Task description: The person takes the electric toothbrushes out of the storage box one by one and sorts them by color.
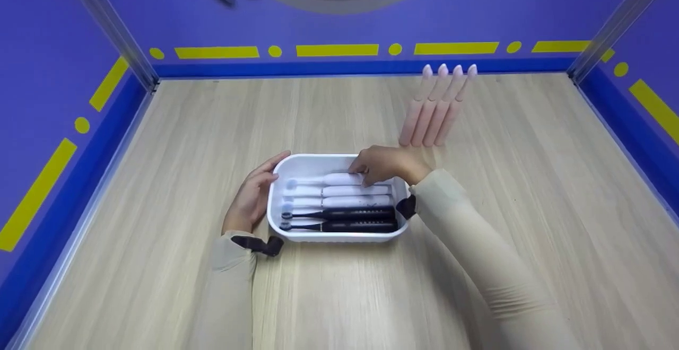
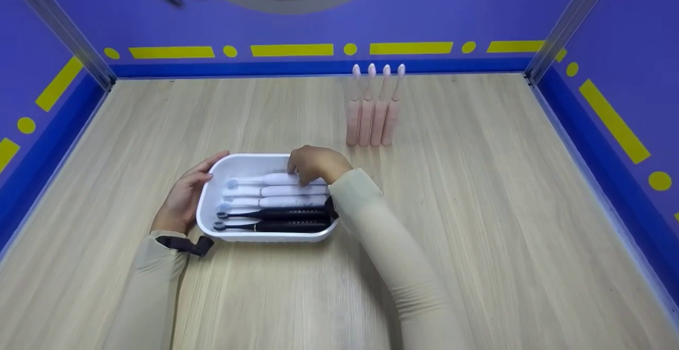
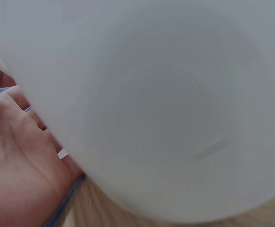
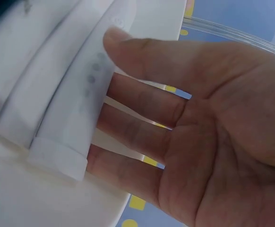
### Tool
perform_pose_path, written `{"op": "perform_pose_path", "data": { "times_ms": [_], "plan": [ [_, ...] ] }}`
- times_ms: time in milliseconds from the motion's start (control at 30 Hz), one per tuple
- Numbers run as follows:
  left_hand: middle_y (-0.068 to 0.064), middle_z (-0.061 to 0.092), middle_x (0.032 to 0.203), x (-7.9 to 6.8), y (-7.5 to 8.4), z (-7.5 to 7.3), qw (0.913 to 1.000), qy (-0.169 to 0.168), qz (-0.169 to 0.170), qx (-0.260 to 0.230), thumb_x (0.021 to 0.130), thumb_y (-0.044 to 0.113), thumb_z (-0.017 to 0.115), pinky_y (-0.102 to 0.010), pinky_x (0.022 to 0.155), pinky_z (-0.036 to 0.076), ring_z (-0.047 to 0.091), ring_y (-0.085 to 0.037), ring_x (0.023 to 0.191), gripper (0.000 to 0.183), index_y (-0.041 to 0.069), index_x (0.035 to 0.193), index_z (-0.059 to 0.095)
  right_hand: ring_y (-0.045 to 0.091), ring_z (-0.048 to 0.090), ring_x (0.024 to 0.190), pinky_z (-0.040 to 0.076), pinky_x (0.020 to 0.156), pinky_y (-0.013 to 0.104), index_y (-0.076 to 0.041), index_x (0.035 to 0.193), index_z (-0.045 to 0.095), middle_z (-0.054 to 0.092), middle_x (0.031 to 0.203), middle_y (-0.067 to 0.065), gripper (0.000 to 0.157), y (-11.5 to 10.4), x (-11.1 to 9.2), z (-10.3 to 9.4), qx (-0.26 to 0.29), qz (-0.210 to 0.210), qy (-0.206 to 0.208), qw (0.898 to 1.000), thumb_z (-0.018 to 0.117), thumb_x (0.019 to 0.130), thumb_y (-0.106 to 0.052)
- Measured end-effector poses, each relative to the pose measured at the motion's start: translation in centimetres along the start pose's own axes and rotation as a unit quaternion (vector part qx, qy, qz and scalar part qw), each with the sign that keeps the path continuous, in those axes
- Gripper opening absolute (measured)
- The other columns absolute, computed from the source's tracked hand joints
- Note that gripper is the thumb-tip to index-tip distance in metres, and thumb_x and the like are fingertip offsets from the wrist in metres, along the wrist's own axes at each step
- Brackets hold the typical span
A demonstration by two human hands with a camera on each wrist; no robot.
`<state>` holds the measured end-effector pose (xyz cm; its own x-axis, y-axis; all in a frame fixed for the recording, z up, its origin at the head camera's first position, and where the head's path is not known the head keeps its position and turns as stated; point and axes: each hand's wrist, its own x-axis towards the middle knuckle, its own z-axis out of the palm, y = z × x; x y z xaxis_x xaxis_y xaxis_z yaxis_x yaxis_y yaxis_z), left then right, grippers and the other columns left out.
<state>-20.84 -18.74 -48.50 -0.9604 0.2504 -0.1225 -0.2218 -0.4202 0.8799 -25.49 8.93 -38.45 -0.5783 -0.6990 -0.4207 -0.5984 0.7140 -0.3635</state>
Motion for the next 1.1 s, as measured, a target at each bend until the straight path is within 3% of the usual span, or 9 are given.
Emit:
{"op": "perform_pose_path", "data": {
  "times_ms": [267,767,1100],
  "plan": [
    [-0.011,0.025,0.158,-0.05,0.06,-0.07,0.9999,-0.016,-0.004,0.004,0.091,-0.002,0.029,-0.029,0.106,0.036,0.037,-0.019,0.134,0.059,0.001,0.15,0.028,0.025,0.058,0.119,0.047,0.1,0.037,-0.008,0.128,0.062,0.065,0.125,0.013,0.053,0.08,0.17,0.2,0.026,0.052,0.007,0.998,0.064,0.077,0.007],
    [-0.007,0.025,0.159,-0.12,0.07,0.05,0.9999,-0.013,0.005,-0.005,0.091,-0.003,0.03,-0.037,0.118,0.02,0.027,-0.02,0.142,0.059,0.0,0.15,0.027,0.024,0.062,0.114,0.05,0.096,0.036,-0.007,0.124,0.065,0.068,0.119,0.012,0.052,0.2,0.18,0.46,0.032,0.045,0.034,0.998,0.062,0.076,0.011],
    [-0.017,0.029,0.156,-0.07,-0.02,0.08,0.9994,-0.018,0.026,-0.013,0.09,-0.005,0.03,-0.038,0.12,0.017,0.028,-0.021,0.144,0.058,-0.004,0.148,0.029,0.024,0.061,0.115,0.05,0.097,0.036,-0.007,0.124,0.065,0.068,0.12,0.012,0.052,0.25,0.16,0.45,0.037,0.036,0.035,0.998,0.062,0.076,0.012]
  ]
}}
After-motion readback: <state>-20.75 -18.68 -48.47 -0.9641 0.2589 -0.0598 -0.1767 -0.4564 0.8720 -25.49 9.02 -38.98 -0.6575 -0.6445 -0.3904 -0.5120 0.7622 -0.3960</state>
